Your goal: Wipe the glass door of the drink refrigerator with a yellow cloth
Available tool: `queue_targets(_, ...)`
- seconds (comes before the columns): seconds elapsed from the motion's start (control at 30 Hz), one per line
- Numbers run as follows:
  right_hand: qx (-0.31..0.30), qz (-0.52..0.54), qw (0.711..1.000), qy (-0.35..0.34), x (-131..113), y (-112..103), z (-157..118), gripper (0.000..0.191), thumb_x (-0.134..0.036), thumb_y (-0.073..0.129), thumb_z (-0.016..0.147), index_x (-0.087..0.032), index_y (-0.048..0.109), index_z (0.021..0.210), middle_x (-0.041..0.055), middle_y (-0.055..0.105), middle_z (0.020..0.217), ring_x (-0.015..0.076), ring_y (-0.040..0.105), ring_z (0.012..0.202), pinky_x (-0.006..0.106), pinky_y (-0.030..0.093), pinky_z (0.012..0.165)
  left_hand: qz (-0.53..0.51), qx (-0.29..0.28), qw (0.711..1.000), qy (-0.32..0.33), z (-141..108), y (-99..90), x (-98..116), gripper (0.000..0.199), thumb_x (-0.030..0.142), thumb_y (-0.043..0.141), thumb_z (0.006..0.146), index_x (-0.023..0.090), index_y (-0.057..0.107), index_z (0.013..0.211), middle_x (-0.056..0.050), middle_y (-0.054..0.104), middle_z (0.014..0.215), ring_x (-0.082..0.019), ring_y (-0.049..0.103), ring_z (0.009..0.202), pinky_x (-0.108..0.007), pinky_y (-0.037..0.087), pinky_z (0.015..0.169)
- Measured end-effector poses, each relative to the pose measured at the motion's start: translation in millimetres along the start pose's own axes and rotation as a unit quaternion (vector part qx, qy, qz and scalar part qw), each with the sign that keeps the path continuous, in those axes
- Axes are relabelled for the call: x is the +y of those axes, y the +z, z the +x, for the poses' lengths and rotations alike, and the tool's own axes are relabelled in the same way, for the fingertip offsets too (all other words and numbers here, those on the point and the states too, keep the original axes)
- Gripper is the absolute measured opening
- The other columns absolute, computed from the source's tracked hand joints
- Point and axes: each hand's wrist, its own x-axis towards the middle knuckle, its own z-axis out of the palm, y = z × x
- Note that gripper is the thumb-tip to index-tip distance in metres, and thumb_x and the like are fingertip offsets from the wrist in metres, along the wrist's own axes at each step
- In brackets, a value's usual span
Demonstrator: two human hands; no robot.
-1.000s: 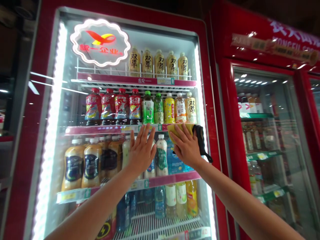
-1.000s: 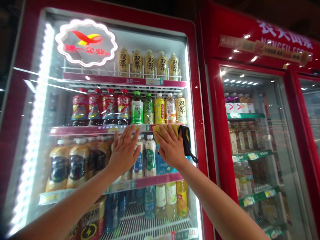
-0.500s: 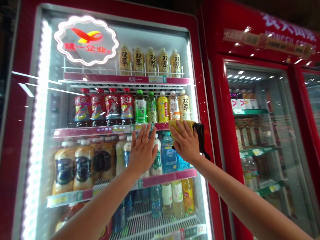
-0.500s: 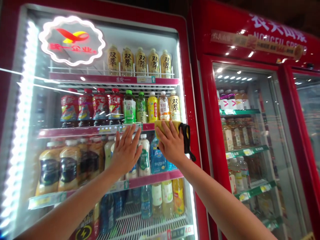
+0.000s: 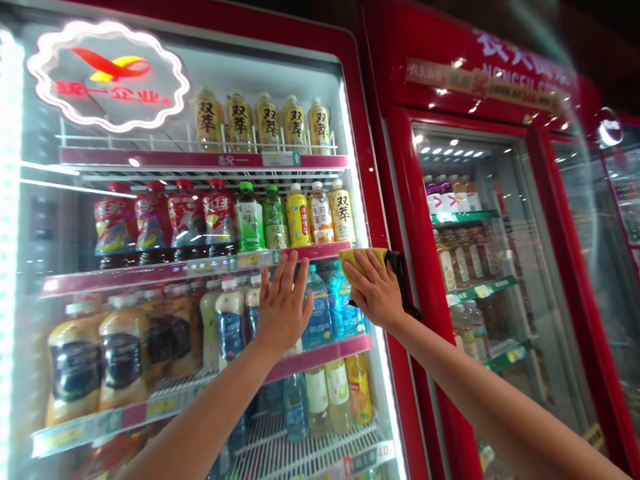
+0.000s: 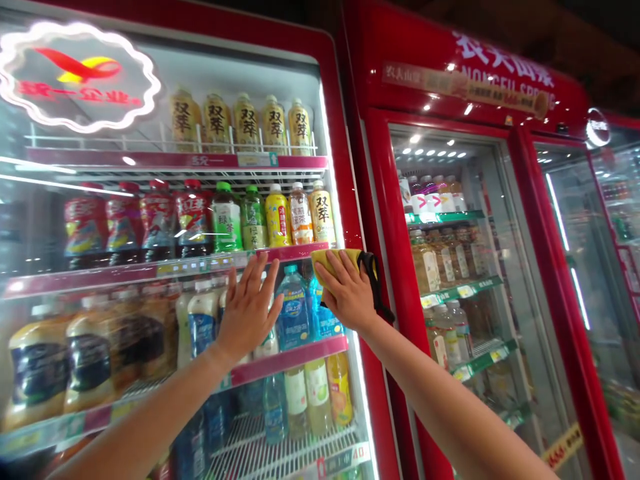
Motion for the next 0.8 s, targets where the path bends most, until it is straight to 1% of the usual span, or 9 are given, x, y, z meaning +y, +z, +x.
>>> queue_targets(0.07,-0.01,0.002,1.0,-0.017,5,-1,6,0.053,-0.033,0.046,0.102,-0.034,0.047,0.155,0.0017,0.04,0.168,0.0285,0.028,0.158,0.051,0.037,0.118,-0.006,0.002,1.0,-0.007,4,2.6,3,0.082,0.029,0.047,0.104,0.026,-0.005,0.167,-0.015,0.021,0.173,-0.035,0.023,0.159,-0.063,0.011,0.13)
queue_targets(0.2,-0.016,0.006,1.0,-0.01,25,-7,55,0.056,-0.034,0.046,0.102,-0.032,0.044,0.157,0.001,0.036,0.17,0.0275,0.027,0.158,0.05,0.036,0.12,-0.018,0.0,1.0,-0.014,21,9.6,14,0.085,0.03,0.048,0.103,0.026,-0.008,0.166,-0.015,0.019,0.173,-0.034,0.022,0.159,-0.063,0.01,0.13)
queue_targets(0.27,-0.015,0.008,1.0,-0.001,33,-8,68,0.057,-0.035,0.045,0.102,-0.032,0.042,0.159,0.0015,0.034,0.17,0.0274,0.026,0.159,0.051,0.036,0.12,-0.018,-0.001,1.0,-0.012,26,12.0,20,0.086,0.029,0.048,0.103,0.026,-0.01,0.166,-0.014,0.019,0.173,-0.034,0.023,0.159,-0.062,0.013,0.13)
queue_targets(0.33,-0.01,0.009,1.0,0.008,36,-7,58,0.057,-0.036,0.045,0.102,-0.032,0.041,0.159,0.0024,0.033,0.171,0.0279,0.025,0.159,0.051,0.035,0.121,-0.019,-0.001,1.0,-0.008,25,13.2,26,0.086,0.029,0.048,0.103,0.027,-0.011,0.166,-0.014,0.02,0.173,-0.034,0.026,0.158,-0.062,0.015,0.13)
queue_targets(0.5,-0.026,0.016,0.999,0.018,37,-2,-2,0.06,-0.035,0.046,0.102,-0.035,0.036,0.161,0.0039,0.034,0.17,0.0309,0.024,0.159,0.055,0.034,0.119,-0.015,-0.006,1.0,0.0,11,12.7,33,0.086,0.028,0.048,0.103,0.028,-0.011,0.166,-0.011,0.019,0.174,-0.034,0.026,0.158,-0.061,0.019,0.13)
queue_targets(0.57,-0.04,0.018,0.999,0.012,41,-2,-3,0.06,-0.035,0.046,0.102,-0.036,0.035,0.161,0.0033,0.033,0.171,0.0306,0.023,0.159,0.054,0.035,0.118,-0.012,-0.006,1.0,0.0,9,12.3,34,0.086,0.029,0.048,0.103,0.028,-0.011,0.166,-0.012,0.019,0.173,-0.034,0.026,0.158,-0.061,0.019,0.13)
queue_targets(0.63,-0.038,0.021,0.999,0.02,48,-4,17,0.06,-0.035,0.044,0.103,-0.035,0.035,0.161,0.0024,0.031,0.172,0.0296,0.023,0.16,0.052,0.037,0.118,-0.013,-0.005,1.0,-0.006,12,12.4,35,0.085,0.028,0.047,0.104,0.028,-0.011,0.166,-0.013,0.02,0.173,-0.034,0.028,0.157,-0.061,0.018,0.13)
queue_targets(0.73,-0.027,0.017,0.999,0.036,57,-7,61,0.059,-0.036,0.041,0.103,-0.032,0.034,0.162,0.0022,0.027,0.173,0.0292,0.021,0.16,0.052,0.039,0.117,-0.016,-0.005,1.0,-0.019,20,12.9,36,0.083,0.029,0.046,0.104,0.026,-0.01,0.166,-0.015,0.023,0.172,-0.034,0.029,0.157,-0.063,0.019,0.129)
queue_targets(0.8,-0.026,0.011,0.999,0.038,61,-8,76,0.06,-0.038,0.042,0.104,-0.031,0.034,0.162,0.0025,0.026,0.173,0.0295,0.02,0.16,0.052,0.04,0.116,-0.015,-0.008,1.0,-0.022,23,12.9,36,0.082,0.029,0.046,0.104,0.025,-0.008,0.166,-0.016,0.026,0.171,-0.034,0.029,0.157,-0.063,0.019,0.129)
